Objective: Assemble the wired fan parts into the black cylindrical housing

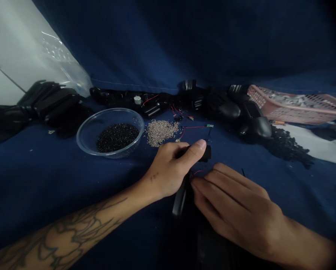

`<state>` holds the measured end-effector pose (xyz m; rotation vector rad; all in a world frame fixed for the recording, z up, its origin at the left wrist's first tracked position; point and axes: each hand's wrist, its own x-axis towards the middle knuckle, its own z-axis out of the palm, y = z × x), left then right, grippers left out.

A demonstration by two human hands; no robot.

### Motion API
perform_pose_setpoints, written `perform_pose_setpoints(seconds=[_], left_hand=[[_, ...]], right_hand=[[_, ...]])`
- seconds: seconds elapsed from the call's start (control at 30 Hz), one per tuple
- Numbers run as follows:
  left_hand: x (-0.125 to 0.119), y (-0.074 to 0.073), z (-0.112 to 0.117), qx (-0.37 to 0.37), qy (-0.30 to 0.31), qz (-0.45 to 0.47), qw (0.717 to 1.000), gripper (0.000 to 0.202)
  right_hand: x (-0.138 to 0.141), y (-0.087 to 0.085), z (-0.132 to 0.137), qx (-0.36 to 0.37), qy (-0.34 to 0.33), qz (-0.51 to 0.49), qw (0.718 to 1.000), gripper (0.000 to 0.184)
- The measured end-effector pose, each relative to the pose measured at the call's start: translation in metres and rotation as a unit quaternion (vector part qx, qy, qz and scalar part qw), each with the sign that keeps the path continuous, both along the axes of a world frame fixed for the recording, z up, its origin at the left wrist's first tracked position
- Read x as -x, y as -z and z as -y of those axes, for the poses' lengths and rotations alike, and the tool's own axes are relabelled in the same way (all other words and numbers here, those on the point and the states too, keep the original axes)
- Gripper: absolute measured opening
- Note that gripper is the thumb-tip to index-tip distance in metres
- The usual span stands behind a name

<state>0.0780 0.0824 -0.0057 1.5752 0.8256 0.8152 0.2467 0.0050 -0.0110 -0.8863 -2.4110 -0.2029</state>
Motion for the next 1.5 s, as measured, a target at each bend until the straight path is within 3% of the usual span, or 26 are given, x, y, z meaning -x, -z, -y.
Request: perform_pose_setpoints(seconds=[0.53, 0.93, 1.13, 1.37, 1.5], left_hand=[[-0.001, 0.0, 0.003, -0.02, -0.013, -0.014, 1.0, 0.054], [-0.011, -0.006, 0.001, -0.042, -0.022, -0.113, 0.992, 0.06], [-0.011, 0.0, -0.001, -0.02, 0.014, -0.071, 0.997, 0.061], [-0.006, 0.009, -0.005, 0.026, -0.048, 0.035, 0.998, 0.053], [-0.005, 0.008, -0.005, 0.015, -0.036, 0.043, 0.998, 0.053]], right_hand=[[0.007, -0.007, -0.002, -0.005, -0.005, -0.019, 1.0, 0.014], [0.003, -0.009, -0.002, 0.003, 0.02, 0.047, 0.999, 0.02], [0.002, -0.008, -0.003, 0.048, 0.013, -0.004, 0.999, 0.02], [0.001, -0.009, -0.008, 0.053, 0.038, -0.116, 0.991, 0.011], [0.001, -0.011, -0.007, 0.044, 0.049, -0.111, 0.992, 0.009]])
